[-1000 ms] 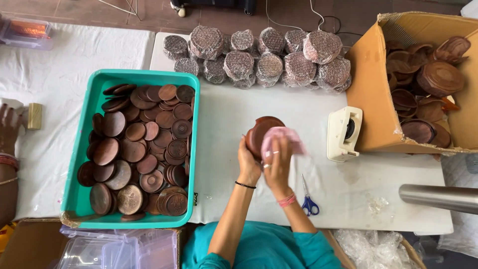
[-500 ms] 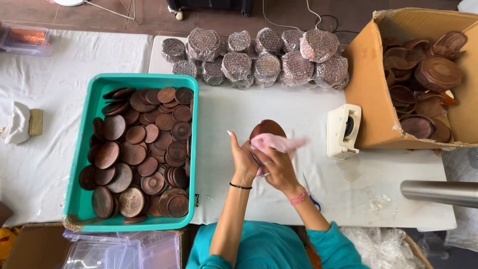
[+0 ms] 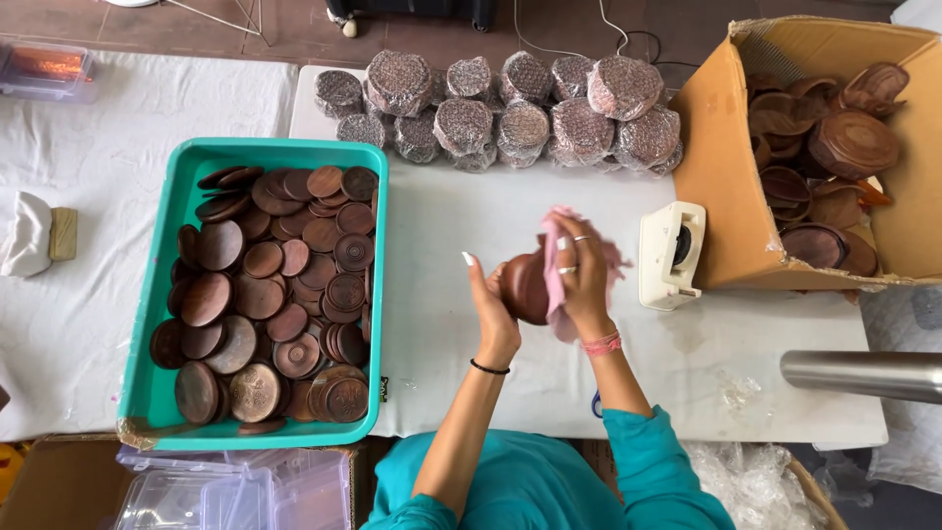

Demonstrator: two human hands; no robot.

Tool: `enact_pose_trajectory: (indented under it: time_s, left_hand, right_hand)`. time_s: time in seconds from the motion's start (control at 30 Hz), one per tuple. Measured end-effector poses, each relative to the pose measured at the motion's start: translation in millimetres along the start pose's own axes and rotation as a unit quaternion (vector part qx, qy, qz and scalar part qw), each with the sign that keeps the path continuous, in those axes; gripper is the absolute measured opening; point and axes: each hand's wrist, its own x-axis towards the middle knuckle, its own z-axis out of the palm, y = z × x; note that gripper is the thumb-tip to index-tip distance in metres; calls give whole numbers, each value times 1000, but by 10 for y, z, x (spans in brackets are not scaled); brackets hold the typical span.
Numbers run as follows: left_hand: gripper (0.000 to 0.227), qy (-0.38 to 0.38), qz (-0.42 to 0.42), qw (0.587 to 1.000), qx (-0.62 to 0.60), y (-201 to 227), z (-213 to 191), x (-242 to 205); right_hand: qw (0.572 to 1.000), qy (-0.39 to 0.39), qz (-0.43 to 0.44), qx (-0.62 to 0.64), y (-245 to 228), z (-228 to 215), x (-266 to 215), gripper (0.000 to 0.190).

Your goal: Recorder cleans small wooden bowls with a pink cloth before organizing them on a workspace table.

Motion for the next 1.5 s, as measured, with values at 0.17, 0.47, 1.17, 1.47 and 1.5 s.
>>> enact_pose_trajectory:
  time_s: [0.17, 0.47, 1.17, 1.47, 1.5]
  left_hand:
    - [92, 84, -36, 985, -145, 446, 251, -74]
    - [67, 5, 2, 1000, -27, -214, -196, 177]
    - [87, -56, -51, 971, -225, 217, -63, 38]
    - [73, -70, -67, 969, -228, 434, 66, -26]
    - [75, -79, -44, 975, -205, 367, 47, 8]
  right_hand:
    - [997, 8, -50, -60, -311, 250, -405, 48]
    - [992, -105, 62, 34, 139, 86, -8, 31]
    - [992, 2, 88, 90, -155, 500, -288, 21]
    - [986, 133, 84, 50, -290, 347, -203, 29]
    - [998, 13, 63, 14, -371, 307, -278, 23]
